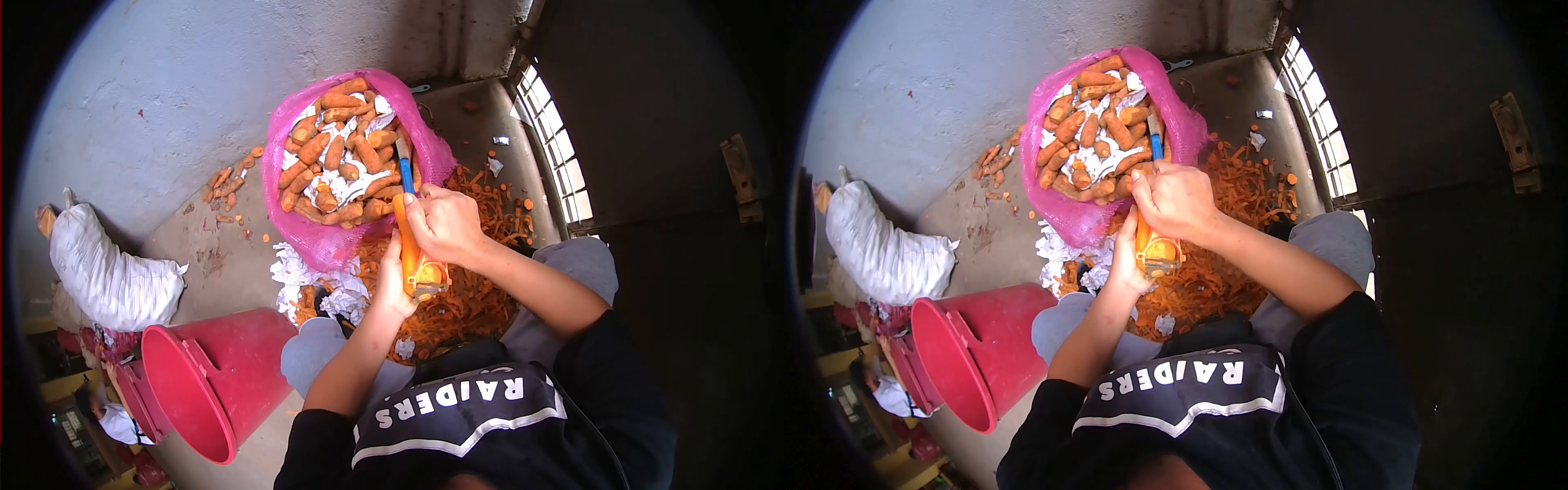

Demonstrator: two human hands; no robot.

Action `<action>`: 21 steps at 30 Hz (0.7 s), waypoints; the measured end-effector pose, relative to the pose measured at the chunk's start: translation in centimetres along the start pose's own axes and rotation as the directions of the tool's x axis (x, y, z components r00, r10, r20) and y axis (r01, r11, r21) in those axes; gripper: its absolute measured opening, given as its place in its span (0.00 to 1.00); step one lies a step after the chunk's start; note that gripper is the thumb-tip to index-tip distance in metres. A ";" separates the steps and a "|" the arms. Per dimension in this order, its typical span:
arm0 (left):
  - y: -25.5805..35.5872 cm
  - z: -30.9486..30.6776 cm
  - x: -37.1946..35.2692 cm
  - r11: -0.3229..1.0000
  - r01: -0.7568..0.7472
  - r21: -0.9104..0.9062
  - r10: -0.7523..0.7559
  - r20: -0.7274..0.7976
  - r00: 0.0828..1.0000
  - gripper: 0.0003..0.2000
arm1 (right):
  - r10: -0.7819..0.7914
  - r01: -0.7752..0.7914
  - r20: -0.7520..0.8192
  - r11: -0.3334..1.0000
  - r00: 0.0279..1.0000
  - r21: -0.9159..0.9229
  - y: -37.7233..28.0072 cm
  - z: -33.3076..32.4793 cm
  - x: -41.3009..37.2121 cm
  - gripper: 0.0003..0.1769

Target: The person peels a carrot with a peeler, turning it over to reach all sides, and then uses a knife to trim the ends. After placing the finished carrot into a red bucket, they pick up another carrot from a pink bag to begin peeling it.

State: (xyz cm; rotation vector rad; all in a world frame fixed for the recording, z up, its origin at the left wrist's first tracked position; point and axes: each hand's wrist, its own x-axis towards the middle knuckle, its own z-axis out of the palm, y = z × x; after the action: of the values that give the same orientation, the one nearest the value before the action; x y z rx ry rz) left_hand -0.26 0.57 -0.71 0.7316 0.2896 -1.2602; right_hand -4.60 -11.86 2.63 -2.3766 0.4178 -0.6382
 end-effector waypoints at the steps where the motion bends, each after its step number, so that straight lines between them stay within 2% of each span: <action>1: -0.1 0.0 0.0 0.999 -0.012 0.030 0.012 0.006 1.000 0.22 | 0.009 -0.009 0.006 1.000 1.000 -0.011 0.0 0.0 0.1 0.23; 2: -0.1 -0.1 0.0 0.996 -0.009 0.089 0.010 -0.004 1.000 0.22 | 0.019 -0.018 0.011 1.000 1.000 -0.024 0.1 -0.1 0.3 0.24; 5: -0.5 -0.4 -0.5 0.972 0.022 0.232 -0.015 -0.031 0.999 0.24 | 0.151 -0.167 -0.090 0.961 0.984 -0.219 1.7 -0.5 2.3 0.24; 7: -1.7 -0.1 -1.5 0.957 0.072 0.281 -0.059 -0.055 0.997 0.25 | 0.103 -0.202 -0.299 0.926 0.948 -0.319 5.4 -0.5 4.3 0.25; 8: -2.2 -0.3 -1.7 0.940 0.103 0.324 -0.087 -0.065 0.994 0.28 | 0.099 -0.223 -0.340 0.911 0.935 -0.346 6.7 -1.1 4.9 0.26; 9: -2.4 -0.2 -2.0 0.933 0.116 0.340 -0.121 -0.008 0.993 0.28 | 0.091 -0.241 -0.379 0.897 0.921 -0.372 7.7 -1.9 5.6 0.26; 10: -2.2 -0.1 -2.3 0.923 0.125 0.364 -0.152 0.047 0.987 0.28 | 0.220 -0.380 -0.440 0.869 0.871 -0.317 8.4 -2.4 6.3 0.27; 11: -2.0 -0.2 -2.6 0.913 0.133 0.385 -0.184 0.099 0.978 0.29 | 0.261 -0.398 -0.441 0.882 0.859 -0.252 8.7 -2.0 6.1 0.27; 13: -1.3 -0.7 -2.4 0.947 0.165 0.277 -0.207 0.129 0.970 0.29 | 0.333 -0.421 -0.429 0.898 0.840 -0.126 6.6 -2.4 5.9 0.28; 15: -0.6 -0.9 -1.9 0.975 0.166 0.151 -0.183 0.113 0.976 0.29 | 0.431 -0.466 -0.289 0.883 0.855 -0.062 5.3 -1.9 5.3 0.28; 17: -0.1 -2.1 -0.9 0.987 0.130 0.096 -0.140 0.098 0.985 0.28 | 0.435 -0.438 -0.150 0.899 0.888 0.011 3.7 -1.2 4.0 0.29; 19: 0.6 -3.0 -0.2 0.989 0.133 0.070 -0.139 0.086 0.987 0.28 | 0.307 -0.307 -0.044 0.952 0.951 -0.004 1.8 -0.8 2.6 0.27; 21: 0.9 -2.5 0.2 0.996 0.064 0.061 -0.070 0.094 0.993 0.26 | 0.140 -0.140 -0.012 0.990 0.990 -0.009 0.4 -0.6 1.2 0.23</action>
State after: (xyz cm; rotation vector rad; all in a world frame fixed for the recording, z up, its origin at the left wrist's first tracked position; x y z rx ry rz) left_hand 1.10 2.13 -2.39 0.7130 0.2010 -1.3681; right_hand -3.98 -13.03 3.19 -2.3297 0.5884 -0.5859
